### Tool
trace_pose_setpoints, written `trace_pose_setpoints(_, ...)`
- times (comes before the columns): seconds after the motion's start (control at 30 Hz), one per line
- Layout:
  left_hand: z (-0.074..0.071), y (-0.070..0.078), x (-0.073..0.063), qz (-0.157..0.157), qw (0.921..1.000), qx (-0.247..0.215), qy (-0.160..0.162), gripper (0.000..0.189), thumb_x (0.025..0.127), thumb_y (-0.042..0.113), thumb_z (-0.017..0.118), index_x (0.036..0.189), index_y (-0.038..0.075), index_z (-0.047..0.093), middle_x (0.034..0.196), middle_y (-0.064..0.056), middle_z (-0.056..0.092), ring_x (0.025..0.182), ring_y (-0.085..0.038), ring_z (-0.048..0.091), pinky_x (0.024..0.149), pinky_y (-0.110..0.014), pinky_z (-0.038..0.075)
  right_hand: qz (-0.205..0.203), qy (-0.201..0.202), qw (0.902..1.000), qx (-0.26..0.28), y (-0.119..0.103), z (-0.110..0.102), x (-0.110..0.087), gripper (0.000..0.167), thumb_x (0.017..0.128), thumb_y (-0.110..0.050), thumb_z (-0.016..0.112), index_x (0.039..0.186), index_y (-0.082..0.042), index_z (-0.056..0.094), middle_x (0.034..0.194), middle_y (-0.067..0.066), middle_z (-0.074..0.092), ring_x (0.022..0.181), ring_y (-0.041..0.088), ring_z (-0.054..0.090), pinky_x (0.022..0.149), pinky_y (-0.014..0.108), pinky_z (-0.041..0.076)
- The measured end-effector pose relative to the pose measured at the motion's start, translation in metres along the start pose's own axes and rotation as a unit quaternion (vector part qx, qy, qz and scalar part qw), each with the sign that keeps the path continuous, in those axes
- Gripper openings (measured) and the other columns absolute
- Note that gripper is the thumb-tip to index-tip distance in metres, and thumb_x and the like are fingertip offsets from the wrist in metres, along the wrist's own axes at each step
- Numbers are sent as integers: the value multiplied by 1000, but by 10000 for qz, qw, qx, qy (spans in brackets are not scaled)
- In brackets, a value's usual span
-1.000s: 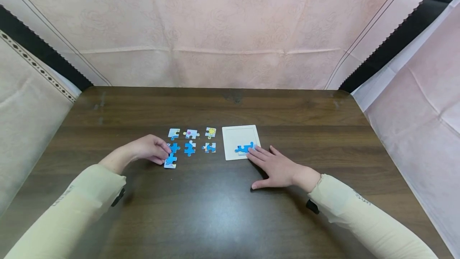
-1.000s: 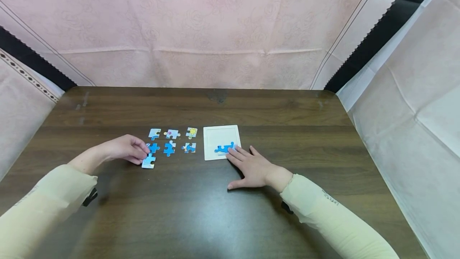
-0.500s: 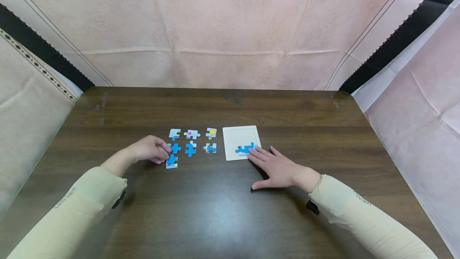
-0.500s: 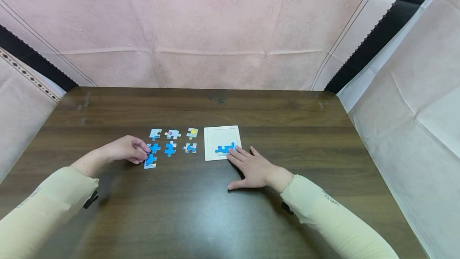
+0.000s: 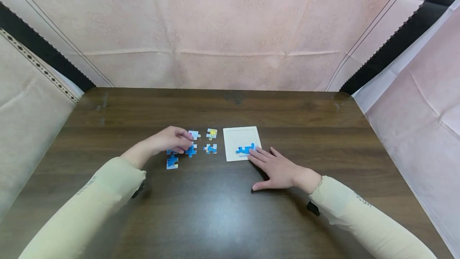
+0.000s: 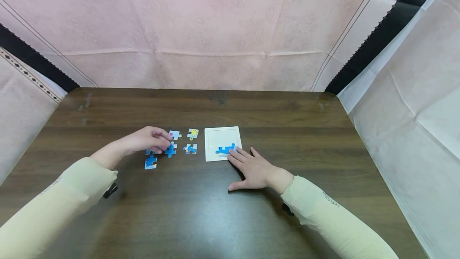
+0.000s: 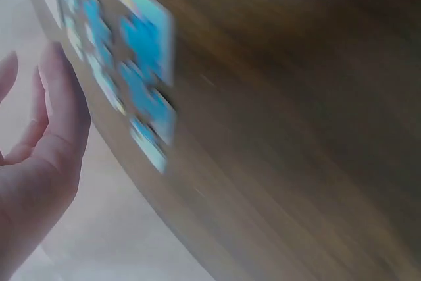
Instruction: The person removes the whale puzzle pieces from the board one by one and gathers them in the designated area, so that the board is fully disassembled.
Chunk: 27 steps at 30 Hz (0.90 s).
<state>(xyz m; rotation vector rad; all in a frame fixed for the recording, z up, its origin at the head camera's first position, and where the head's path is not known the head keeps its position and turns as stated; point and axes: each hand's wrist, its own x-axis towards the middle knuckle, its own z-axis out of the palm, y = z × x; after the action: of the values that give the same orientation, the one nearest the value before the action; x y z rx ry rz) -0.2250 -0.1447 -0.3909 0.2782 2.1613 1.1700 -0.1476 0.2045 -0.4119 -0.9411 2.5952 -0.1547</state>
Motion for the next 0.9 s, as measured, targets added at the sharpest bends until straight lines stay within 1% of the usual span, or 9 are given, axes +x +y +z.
trace_pose_setpoints(0.1,12,13,10,122,9998,-117,-89,38,93,15,55,124,-7,51,111,-22,62,93,-24,63,84,-35,56,-7,0,10000,-13,0,0,0,89,82,-66,52,149,-13,25,157,6,19,145,27,14,114,60,12)
trace_pose_setpoints(0.2,26,25,19,150,9996,-202,-138,38,93,15,55,125,-6,51,112,-22,62,94,-25,63,83,-34,56,-45,12,10000,6,1,1,0,88,82,-65,52,148,-13,25,157,6,19,145,28,14,114,60,12)
trace_pose_setpoints(0.4,55,43,40,-42,9985,-510,-187,37,93,15,56,125,-4,53,115,-21,62,95,-22,64,82,-31,56,-30,-14,10000,22,4,4,0,89,82,-67,51,149,-16,22,158,3,16,146,25,12,115,58,12)
trace_pose_setpoints(0.53,71,53,50,-124,9986,-429,-278,38,94,16,55,126,-3,53,118,-18,62,97,-21,65,84,-31,56,-63,11,10000,36,5,5,-1,90,82,-67,50,150,-16,20,158,3,14,146,25,11,115,59,12)
trace_pose_setpoints(0.7,84,61,57,-180,9987,-307,-358,39,94,20,55,127,-2,54,120,-17,62,102,-22,65,86,-31,54,-112,85,9999,52,6,5,-1,90,83,-67,50,150,-14,21,158,3,14,146,25,11,115,59,12)
trace_pose_setpoints(0.9,88,65,59,-217,9990,-241,-319,38,95,20,54,126,-1,55,117,-16,64,102,-22,65,86,-30,54,-82,98,9998,120,6,4,-3,90,83,-67,49,150,-13,21,158,5,14,146,25,11,115,57,13)
